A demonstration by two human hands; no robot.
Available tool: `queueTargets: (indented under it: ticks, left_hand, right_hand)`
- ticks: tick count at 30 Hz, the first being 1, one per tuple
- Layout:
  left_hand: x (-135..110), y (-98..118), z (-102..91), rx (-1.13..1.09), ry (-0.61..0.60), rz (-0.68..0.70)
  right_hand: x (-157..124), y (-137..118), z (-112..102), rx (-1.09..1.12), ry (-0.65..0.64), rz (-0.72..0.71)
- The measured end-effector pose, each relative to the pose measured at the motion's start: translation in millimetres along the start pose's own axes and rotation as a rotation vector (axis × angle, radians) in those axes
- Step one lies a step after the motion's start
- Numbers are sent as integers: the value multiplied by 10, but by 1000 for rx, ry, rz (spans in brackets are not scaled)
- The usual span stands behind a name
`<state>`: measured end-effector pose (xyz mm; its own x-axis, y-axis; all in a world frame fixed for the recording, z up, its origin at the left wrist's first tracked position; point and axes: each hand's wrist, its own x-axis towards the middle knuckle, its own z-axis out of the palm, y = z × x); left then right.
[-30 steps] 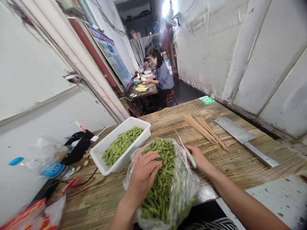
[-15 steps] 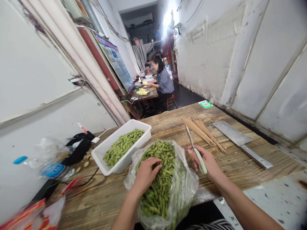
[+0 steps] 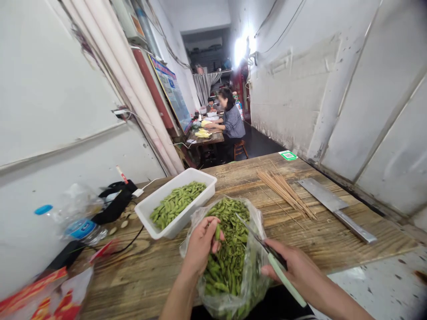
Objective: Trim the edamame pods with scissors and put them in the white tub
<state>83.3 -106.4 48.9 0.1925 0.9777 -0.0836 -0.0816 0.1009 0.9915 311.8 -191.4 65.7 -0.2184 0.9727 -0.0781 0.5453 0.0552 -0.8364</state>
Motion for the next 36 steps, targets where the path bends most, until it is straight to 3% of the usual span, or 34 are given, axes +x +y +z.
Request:
queueTargets:
  ticks: [4,10,15,21,25,36]
  left_hand:
    - [-116,30,14,-42,-10,-63]
    - [-248,53,106,141,-89,-64]
    - [-285,28,115,235,-149,-33]
    - [-407,-33,149,179,-183,-81]
    - [-457,-101,190,178,-123,-103]
    - [-499,-230,332,4,183,-96]
  right_hand:
    - [-17,-69,32,-44,-37,-7]
    - [23,-110,18,-156,-43,7]
    - [48,-132,-2,-147,-130,-14]
    - [-86,-109,101,-84,-217,-38]
    - [-167,-77,213,-66,-216,-39]
    - [-160,52,387,-16,-147,-23]
